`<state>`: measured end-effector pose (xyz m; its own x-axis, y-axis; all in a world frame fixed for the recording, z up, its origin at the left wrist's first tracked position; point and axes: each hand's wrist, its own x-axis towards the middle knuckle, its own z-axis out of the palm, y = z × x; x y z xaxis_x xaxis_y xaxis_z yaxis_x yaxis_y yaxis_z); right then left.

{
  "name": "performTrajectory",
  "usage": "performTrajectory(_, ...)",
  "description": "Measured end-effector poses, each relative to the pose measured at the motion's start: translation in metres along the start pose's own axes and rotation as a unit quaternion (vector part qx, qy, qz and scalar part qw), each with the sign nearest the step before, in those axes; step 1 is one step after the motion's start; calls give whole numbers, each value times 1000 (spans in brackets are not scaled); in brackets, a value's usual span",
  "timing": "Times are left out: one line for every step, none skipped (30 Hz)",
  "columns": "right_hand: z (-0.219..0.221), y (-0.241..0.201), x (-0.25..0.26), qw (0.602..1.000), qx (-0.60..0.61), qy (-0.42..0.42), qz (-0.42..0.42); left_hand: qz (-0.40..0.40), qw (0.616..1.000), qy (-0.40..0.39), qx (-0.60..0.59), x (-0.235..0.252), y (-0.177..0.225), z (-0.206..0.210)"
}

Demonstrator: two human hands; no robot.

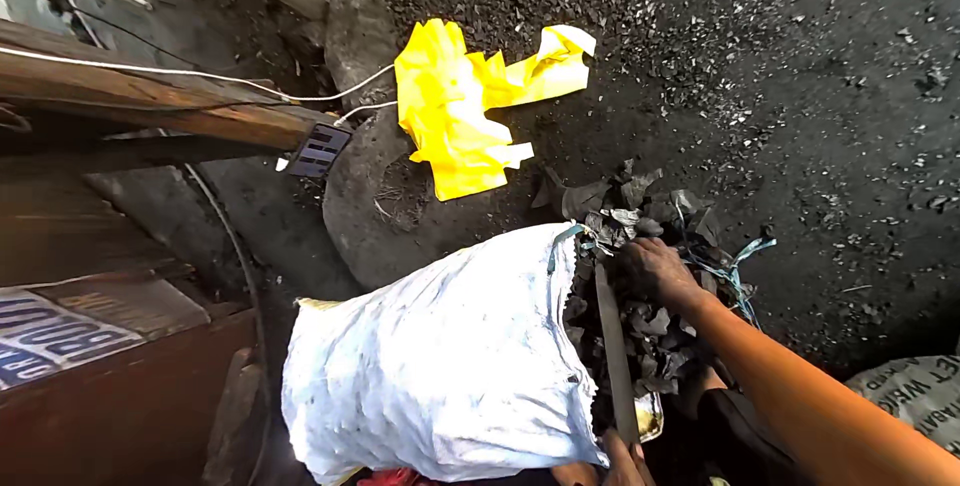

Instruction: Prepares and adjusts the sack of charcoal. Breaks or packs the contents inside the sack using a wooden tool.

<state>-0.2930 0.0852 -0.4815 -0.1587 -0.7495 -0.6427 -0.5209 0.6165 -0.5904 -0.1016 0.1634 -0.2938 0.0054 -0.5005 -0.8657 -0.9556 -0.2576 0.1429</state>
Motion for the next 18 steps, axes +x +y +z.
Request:
performTrajectory(4,-7,10,999,-11,-43,7,-5,1000,1,8,7,5,-3)
performTrajectory(5,-14,19,995,-25,-89,32,-10,1000,-2,14,13,9,-6)
performTrajectory(5,-21,25,990,-32,-120,61,-13,1000,-1,20,18,12,-7)
performTrajectory(6,-25,29,987,-37,-132,84,-12,1000,4,27,22,14,-8)
performTrajectory(9,-25,34,985,-40,-133,101,-16,999,5,35,24,17,-9)
performTrajectory(11,-22,38,984,-33,-133,110,-21,999,3,42,25,19,-11)
performTrajectory(12,-15,44,983,-15,-144,116,-27,998,-1,48,26,21,-13)
performTrajectory(14,-7,49,980,18,-155,120,-30,998,-5,55,27,23,-15)
performTrajectory(17,2,52,977,64,-161,122,-36,997,-11,63,29,25,-18)
performTrajectory(19,7,54,972,99,-170,129,-44,996,-19,74,31,27,-20)
performTrajectory(21,9,57,968,114,-178,136,-49,995,-27,88,34,30,-22)
performTrajectory(23,9,59,965,116,-186,146,-53,992,-36,105,37,32,-25)
performTrajectory(24,8,60,962,115,-194,155,-57,990,-43,122,40,35,-27)
performTrajectory(26,7,61,959,118,-201,161,-59,987,-49,138,44,39,-30)
performTrajectory(29,8,61,958,128,-201,162,-57,985,-53,151,48,45,-32)
performTrajectory(32,11,61,957,140,-196,159,-53,984,-56,159,54,51,-35)
performTrajectory(34,14,61,958,146,-188,157,-48,983,-60,164,61,60,-37)
performTrajectory(36,17,60,960,155,-178,153,-43,983,-62,170,71,69,-37)
